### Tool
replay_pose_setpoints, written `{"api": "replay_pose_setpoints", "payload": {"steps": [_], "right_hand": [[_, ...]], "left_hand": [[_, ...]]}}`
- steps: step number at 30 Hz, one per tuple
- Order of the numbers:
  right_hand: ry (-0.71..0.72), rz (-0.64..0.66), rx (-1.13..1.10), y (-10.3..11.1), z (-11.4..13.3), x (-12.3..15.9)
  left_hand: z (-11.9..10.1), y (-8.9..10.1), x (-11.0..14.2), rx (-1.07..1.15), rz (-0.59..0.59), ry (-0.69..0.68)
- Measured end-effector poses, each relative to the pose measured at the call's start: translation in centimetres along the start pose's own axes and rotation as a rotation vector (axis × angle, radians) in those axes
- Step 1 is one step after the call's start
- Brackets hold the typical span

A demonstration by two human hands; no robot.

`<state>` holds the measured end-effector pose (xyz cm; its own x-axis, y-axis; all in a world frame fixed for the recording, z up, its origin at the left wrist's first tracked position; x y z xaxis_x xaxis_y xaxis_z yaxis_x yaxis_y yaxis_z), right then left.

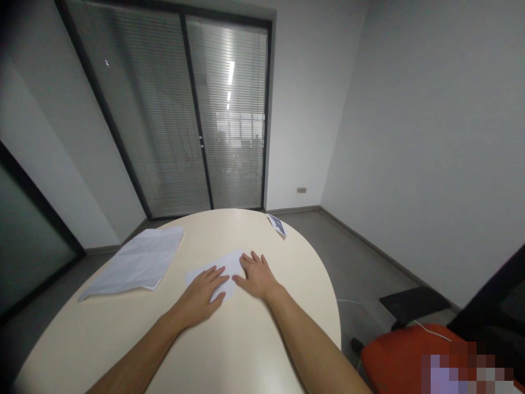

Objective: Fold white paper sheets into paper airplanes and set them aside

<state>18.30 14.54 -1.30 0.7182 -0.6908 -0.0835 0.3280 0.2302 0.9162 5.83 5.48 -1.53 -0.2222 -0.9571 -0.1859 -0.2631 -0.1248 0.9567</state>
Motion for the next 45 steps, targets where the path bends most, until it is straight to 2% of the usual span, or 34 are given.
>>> {"api": "replay_pose_setpoints", "payload": {"steps": [7, 14, 24, 27, 34, 40, 45], "right_hand": [[0.048, -0.063, 0.038, 1.1, 0.9, 0.2], [0.145, -0.052, 0.120, 1.9, 2.6, 0.5], [0.316, 0.020, 0.060, 0.7, 3.5, 0.5], [0.281, 0.019, 0.051, 0.8, 3.1, 0.4], [0.130, 0.025, 0.041, 0.6, 2.1, 0.1], [0.060, 0.110, -0.007, -0.5, 1.4, -0.1], [0.032, 0.087, -0.025, -0.4, 1.2, -0.3]], "left_hand": [[0.0, -0.4, -0.2, -0.007, 0.007, 0.021], [-0.1, -0.5, -0.3, -0.020, 0.021, 0.041], [0.5, -0.6, -0.4, -0.031, 0.020, 0.127], [0.8, -0.8, -0.3, -0.032, 0.031, 0.129], [1.5, -1.2, 0.2, -0.012, 0.142, 0.085], [2.0, -1.3, 0.2, -0.008, 0.154, 0.078], [2.1, -1.1, 0.3, -0.009, 0.146, 0.053]]}}
Point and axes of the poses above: each hand's wrist, its own x-axis away from the middle knuckle, its own y-axis out of the back of the hand, z = x × y, the point moved 9 cm from there along -x, towards the middle knuckle, and after that the axes turned 2 degrees about z, right-handed, at the moved point
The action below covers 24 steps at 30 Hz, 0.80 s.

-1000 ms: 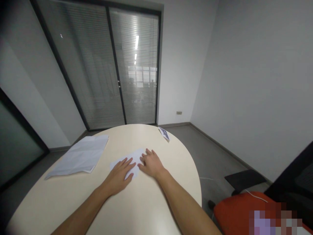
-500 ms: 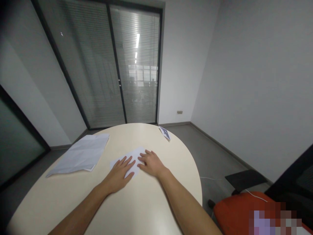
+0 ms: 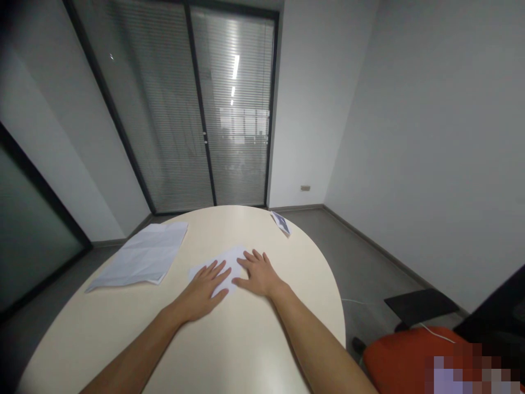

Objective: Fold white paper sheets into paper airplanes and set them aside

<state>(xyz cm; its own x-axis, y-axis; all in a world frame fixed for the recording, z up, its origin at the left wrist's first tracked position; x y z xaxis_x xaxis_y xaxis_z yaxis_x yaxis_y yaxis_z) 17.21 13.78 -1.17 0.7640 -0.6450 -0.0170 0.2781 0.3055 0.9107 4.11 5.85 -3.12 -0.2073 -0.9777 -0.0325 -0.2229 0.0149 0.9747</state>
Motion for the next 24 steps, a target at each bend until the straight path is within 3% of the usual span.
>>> {"api": "replay_pose_setpoints", "payload": {"steps": [13, 24], "right_hand": [[0.097, 0.044, 0.005, 0.2, 0.8, 0.0], [0.022, -0.043, 0.027, 0.2, 0.3, -0.3]], "left_hand": [[-0.2, 1.2, 0.4, 0.016, -0.010, -0.011], [0.2, 1.0, 0.3, 0.038, -0.020, -0.021]]}}
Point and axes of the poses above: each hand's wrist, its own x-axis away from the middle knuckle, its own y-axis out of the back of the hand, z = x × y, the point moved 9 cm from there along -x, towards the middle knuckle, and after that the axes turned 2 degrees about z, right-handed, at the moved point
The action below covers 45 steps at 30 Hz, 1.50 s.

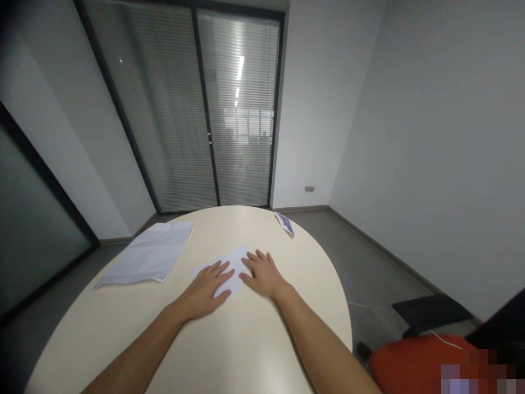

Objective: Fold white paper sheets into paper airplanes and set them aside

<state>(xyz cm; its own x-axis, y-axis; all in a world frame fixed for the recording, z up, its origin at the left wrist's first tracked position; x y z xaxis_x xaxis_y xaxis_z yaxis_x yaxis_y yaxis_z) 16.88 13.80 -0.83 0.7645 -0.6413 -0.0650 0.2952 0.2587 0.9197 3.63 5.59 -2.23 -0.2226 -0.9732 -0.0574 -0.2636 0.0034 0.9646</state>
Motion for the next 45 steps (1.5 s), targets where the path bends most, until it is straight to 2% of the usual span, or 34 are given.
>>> {"api": "replay_pose_setpoints", "payload": {"steps": [11, 19, 25, 38, 42, 45], "right_hand": [[-0.024, 0.001, 0.007, -0.2, -0.4, -0.1], [0.043, -0.031, -0.003, 0.5, -0.1, -0.3], [0.055, -0.029, 0.002, 0.4, -0.1, -0.1], [0.064, 0.045, -0.020, -0.1, -0.3, 0.0], [0.078, 0.040, -0.009, -0.2, -0.1, -0.2], [0.096, 0.047, -0.011, -0.4, 0.4, -0.3]], "left_hand": [[-0.3, 0.5, 0.0, -0.036, -0.011, 0.020], [0.8, 0.6, -0.7, -0.039, -0.071, 0.086], [1.3, 0.2, -0.6, -0.021, -0.051, 0.138], [2.6, 0.8, -0.9, -0.069, -0.120, 0.118], [1.8, 1.2, -0.8, -0.050, -0.151, 0.056], [0.8, 1.1, -0.6, 0.003, -0.110, -0.032]]}}
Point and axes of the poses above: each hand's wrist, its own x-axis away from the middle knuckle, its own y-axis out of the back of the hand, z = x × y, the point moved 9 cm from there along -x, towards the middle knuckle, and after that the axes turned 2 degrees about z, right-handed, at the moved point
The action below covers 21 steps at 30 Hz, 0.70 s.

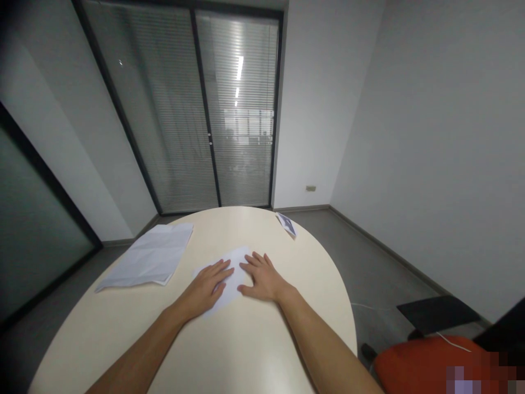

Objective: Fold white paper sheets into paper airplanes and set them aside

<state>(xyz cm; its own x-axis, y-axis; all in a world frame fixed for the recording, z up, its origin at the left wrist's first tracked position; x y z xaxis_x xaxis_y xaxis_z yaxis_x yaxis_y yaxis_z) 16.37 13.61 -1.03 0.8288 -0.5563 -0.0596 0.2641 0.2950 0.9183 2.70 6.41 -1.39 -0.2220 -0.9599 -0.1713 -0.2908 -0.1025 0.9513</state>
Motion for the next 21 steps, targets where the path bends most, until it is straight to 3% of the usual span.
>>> {"api": "replay_pose_setpoints", "payload": {"steps": [11, 16, 21], "right_hand": [[0.182, 0.031, -0.057, 0.1, 3.1, 0.0], [0.185, 0.014, -0.054, 0.3, 3.1, 0.0], [0.098, -0.017, -0.013, 0.8, 1.8, 0.2]], "left_hand": [[0.6, 0.3, 0.6, 0.021, 0.038, 0.020], [0.6, 0.4, 0.9, 0.053, 0.052, 0.015], [-0.7, 0.8, 1.2, 0.105, 0.019, -0.052]]}}
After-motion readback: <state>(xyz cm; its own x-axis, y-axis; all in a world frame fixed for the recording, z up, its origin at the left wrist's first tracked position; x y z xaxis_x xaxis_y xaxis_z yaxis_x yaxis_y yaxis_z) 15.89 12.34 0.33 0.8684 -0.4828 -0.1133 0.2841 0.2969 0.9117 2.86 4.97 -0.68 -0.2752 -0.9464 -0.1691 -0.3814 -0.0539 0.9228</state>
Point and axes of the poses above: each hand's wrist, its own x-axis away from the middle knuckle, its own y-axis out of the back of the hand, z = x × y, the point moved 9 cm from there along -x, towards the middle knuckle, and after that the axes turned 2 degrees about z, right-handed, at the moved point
